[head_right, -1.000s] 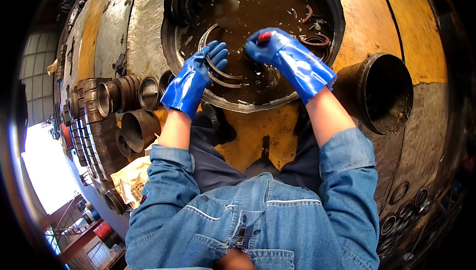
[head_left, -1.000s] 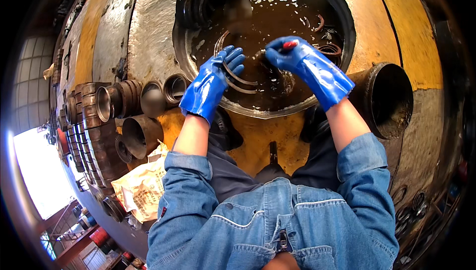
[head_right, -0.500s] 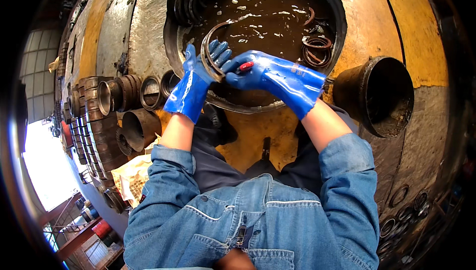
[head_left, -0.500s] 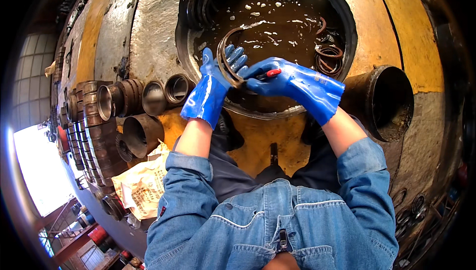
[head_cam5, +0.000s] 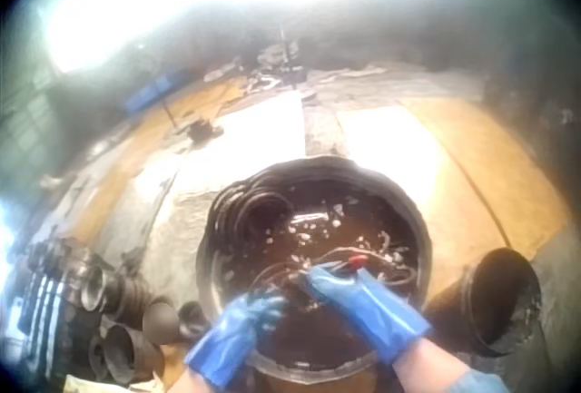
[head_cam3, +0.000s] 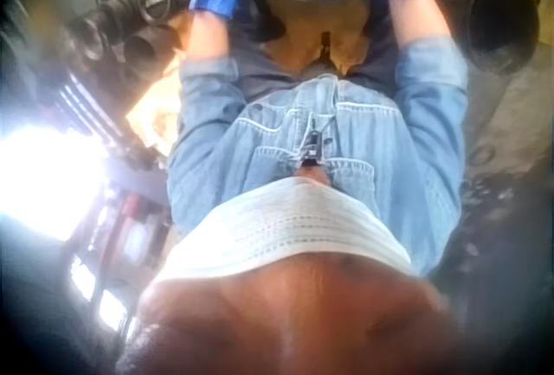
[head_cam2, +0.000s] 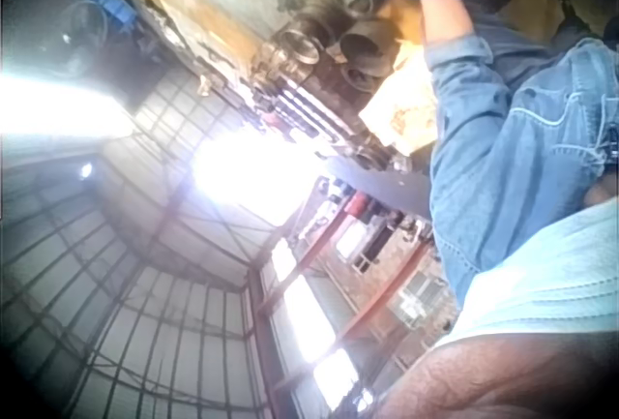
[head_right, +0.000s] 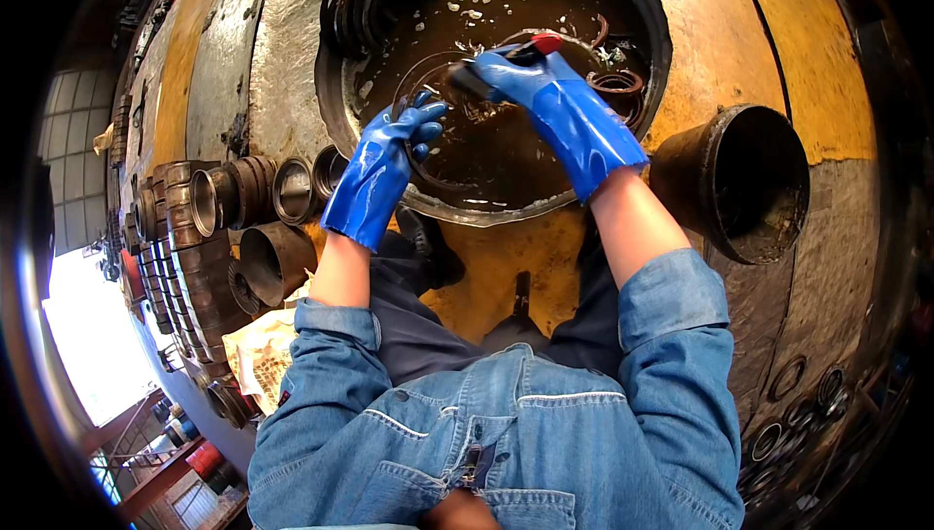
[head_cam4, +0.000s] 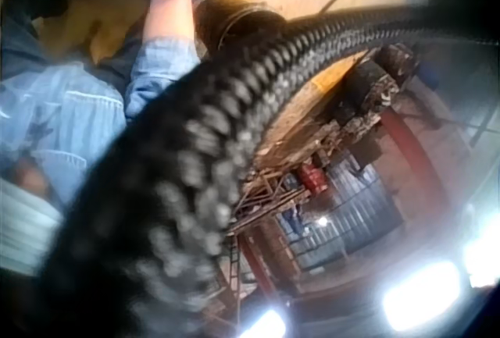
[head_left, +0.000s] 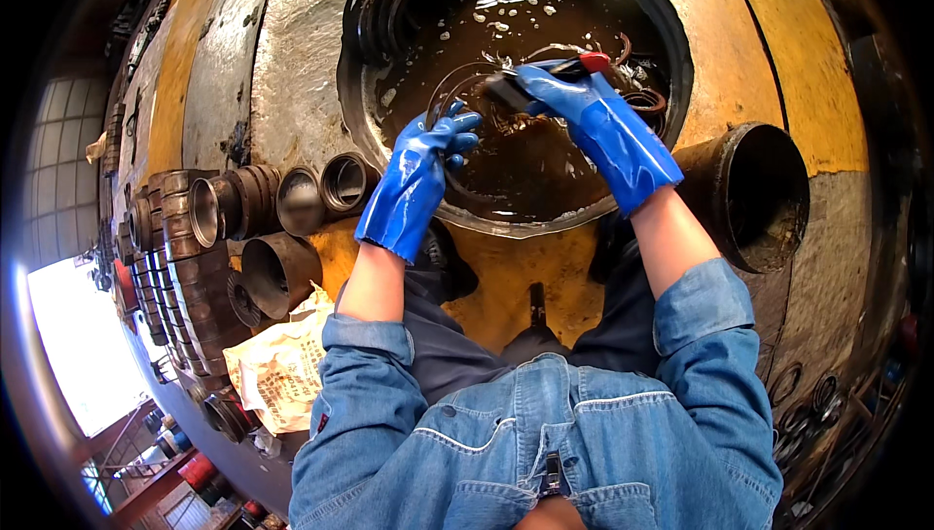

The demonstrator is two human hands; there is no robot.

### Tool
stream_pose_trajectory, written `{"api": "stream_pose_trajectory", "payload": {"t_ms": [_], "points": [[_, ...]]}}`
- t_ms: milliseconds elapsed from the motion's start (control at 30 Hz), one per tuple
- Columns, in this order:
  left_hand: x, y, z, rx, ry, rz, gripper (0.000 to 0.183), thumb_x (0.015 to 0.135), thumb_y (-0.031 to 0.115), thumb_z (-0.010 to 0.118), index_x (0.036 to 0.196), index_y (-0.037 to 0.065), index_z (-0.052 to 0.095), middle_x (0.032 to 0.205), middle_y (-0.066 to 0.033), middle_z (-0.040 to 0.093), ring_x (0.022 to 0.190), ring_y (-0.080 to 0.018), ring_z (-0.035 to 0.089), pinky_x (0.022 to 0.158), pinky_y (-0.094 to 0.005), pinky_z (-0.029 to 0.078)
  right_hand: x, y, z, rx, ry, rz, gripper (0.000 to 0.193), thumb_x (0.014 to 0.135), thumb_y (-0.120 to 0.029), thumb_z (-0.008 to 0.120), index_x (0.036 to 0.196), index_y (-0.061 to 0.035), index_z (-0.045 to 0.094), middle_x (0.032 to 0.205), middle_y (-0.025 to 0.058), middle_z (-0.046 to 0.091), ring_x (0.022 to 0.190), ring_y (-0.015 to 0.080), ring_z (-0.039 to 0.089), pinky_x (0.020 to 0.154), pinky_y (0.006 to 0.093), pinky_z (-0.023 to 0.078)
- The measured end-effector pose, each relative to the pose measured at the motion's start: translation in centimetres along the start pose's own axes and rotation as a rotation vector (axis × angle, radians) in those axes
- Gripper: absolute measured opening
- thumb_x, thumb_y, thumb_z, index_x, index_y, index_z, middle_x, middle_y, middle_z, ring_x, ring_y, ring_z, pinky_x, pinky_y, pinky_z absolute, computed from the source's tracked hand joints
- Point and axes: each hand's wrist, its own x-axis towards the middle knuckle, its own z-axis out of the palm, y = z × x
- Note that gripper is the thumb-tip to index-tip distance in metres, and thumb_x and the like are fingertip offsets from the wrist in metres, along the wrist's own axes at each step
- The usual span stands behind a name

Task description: The person cleans metal rings by scrubbing them with a brush inside a container filled with oily liquid and then places the rings on the floor next to the container.

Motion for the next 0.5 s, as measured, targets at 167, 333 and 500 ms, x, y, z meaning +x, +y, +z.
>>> {"api": "stream_pose_trajectory", "payload": {"t_ms": [167,333,500], "points": [[-0.5,-0.3,-0.6,0.071,-0.073,0.097,0.047,0.099,0.014,0.061,0.145,0.007,0.056,0.129,-0.0076,0.071,0.103,-0.0191,0.069,0.081,-0.0291,0.05,0.4,-0.9,6.4,-0.162,-0.272,-0.222,0.029,0.099,-0.022,0.068,0.121,-0.0041,0.074,0.116,0.008,0.077,0.106,0.0155,0.07,0.096,0.0332,0.056],[-0.1,-0.4,-0.9,0.006,-0.126,0.046,0.052,0.098,0.014,0.066,0.147,0.004,0.053,0.135,-0.0139,0.068,0.106,-0.0205,0.07,0.08,-0.0274,0.051,1.4,-2.8,3.5,-0.162,0.06,0.002,0.022,0.096,-0.025,0.069,0.087,-0.0057,0.073,0.081,0.0009,0.071,0.069,0.0093,0.059,0.069,0.026,0.051],[0.2,-0.3,-1.5,-0.038,-0.165,0.015,0.058,0.097,0.014,0.069,0.15,0.002,0.049,0.138,-0.0175,0.066,0.108,-0.0208,0.07,0.079,-0.0258,0.052,-1.3,-0.7,0.1,-0.301,0.383,0.092,0.024,0.096,-0.027,0.065,0.087,-0.0061,0.072,0.078,0.0036,0.07,0.072,0.0115,0.061,0.071,0.0319,0.052]]}}
